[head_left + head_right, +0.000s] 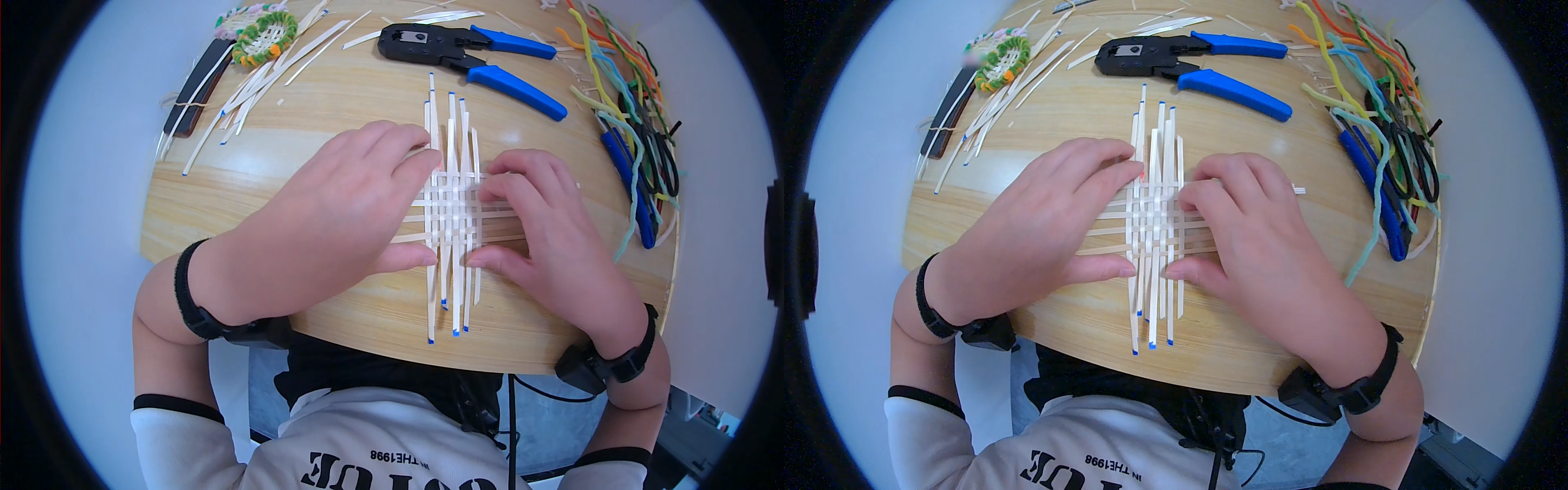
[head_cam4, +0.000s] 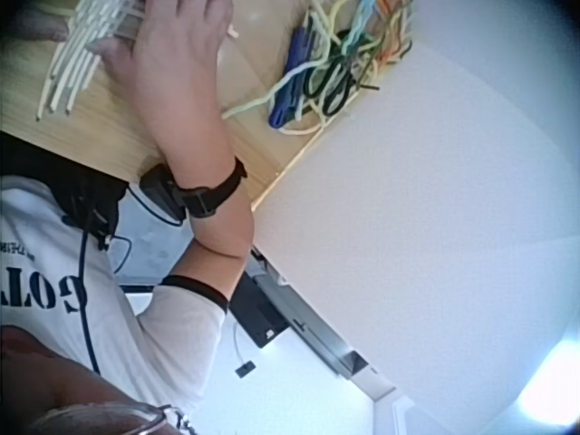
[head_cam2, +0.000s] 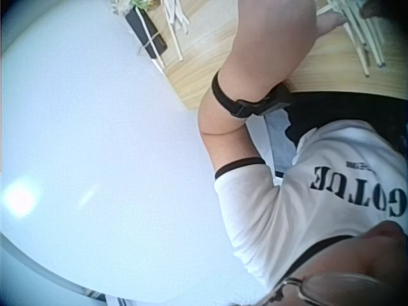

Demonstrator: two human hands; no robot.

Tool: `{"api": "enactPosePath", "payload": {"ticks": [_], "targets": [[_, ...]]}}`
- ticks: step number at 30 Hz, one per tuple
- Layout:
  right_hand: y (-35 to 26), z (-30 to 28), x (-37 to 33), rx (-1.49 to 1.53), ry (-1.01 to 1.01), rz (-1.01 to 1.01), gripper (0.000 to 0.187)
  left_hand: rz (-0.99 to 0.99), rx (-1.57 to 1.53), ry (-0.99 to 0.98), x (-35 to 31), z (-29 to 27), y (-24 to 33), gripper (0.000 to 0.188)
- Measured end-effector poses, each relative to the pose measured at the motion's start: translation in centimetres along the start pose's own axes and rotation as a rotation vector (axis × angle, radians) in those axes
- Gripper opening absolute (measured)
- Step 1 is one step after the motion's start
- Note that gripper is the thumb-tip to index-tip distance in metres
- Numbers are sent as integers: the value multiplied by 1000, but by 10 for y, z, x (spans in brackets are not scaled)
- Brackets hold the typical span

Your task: Interlacing thin wooden or bamboo strips to create a woven pattern on a table.

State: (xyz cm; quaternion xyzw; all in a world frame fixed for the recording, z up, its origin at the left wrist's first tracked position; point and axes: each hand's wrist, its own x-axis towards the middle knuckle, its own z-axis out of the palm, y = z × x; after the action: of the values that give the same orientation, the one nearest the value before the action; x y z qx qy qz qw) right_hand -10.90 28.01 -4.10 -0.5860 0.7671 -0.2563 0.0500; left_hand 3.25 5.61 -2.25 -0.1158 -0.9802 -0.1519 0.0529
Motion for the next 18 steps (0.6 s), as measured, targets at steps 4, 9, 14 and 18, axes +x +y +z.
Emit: {"api": "enactPosePath", "payload": {"ticks": [4,9,14,18], "targets": [[1,-2,-1,37,4,7,50,-8,3,5,0,1,0,80],[-1,-11,-3,53,-52,39,42,-7,1,19,-1,2,-1,80],[-3,-7,0,54,-56,38,43,-9,10,17,-3,1,-1,80],[-5,-3,2,29,-50,17,48,-5,6,13,-2,-1,0,79]]}}
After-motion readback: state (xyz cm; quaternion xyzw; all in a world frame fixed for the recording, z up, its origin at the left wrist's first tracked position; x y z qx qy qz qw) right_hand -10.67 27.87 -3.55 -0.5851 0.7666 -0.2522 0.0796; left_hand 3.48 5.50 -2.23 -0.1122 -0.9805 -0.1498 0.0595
